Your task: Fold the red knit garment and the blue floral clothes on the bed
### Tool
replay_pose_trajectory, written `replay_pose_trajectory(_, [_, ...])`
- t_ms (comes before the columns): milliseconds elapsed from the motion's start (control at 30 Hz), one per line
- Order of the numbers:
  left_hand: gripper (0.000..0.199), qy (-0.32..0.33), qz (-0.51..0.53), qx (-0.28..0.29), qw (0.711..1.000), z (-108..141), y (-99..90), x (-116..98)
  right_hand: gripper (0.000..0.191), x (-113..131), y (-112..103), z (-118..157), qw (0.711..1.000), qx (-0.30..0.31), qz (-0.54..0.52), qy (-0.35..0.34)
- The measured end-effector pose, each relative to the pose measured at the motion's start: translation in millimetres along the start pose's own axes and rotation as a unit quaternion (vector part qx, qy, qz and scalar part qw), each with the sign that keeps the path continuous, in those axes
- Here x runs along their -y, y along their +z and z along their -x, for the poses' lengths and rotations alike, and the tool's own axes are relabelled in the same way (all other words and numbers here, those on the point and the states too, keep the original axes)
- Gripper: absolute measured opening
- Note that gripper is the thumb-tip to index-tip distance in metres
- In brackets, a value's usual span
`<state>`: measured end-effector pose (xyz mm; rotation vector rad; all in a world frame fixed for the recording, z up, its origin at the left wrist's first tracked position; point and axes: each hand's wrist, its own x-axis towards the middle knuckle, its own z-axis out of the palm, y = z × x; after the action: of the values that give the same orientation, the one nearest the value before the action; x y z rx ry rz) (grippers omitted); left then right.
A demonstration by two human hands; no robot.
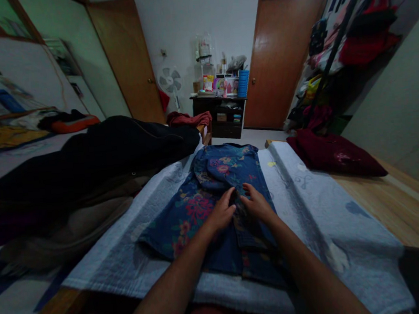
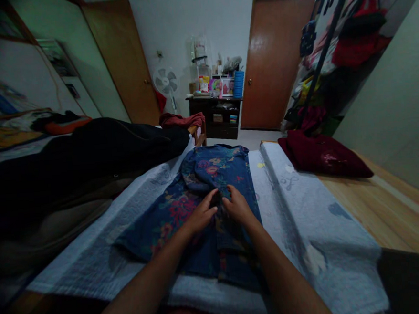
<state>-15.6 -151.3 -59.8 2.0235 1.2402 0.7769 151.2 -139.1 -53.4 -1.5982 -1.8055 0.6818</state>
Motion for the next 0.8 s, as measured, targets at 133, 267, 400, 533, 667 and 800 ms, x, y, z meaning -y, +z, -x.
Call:
replay_pose_trajectory(133, [0.059,-0.029,-0.083,-0.011,0.996,20,-12.5,7,0.065,-1,20,-20,0.998,-0.003,0.068,-0.018])
replay_pose_trajectory(267, [0.045,-0.091,-0.314,-0.118,0.938,45,-58.7,22,0.052,1,27,-28,0.999,-0.014,0.021,0.024])
replay_pose_trajectory(400, [0.043,-0.178,-0.439,-0.134,0.871,65,-94.1,36,0.022,2,24,-37,0.986,-0.032,-0.138,0.082])
replay_pose_trajectory(533, [0.043,-0.213,-0.470,-0.092,0.852,67,-102.8,36,0.008,1,14,-46,0.960,-0.059,-0.252,0.106])
replay_pose_trajectory(667, [0.043,-0.267,-0.462,-0.041,0.845,59,-104.9,27,0.010,-8,-9,-53,0.895,-0.127,-0.398,0.158])
replay_pose_trajectory(800, [0.047,-0.297,-0.453,-0.004,0.841,58,-112.8,23,0.006,-24,-33,-53,0.789,-0.193,-0.539,0.225])
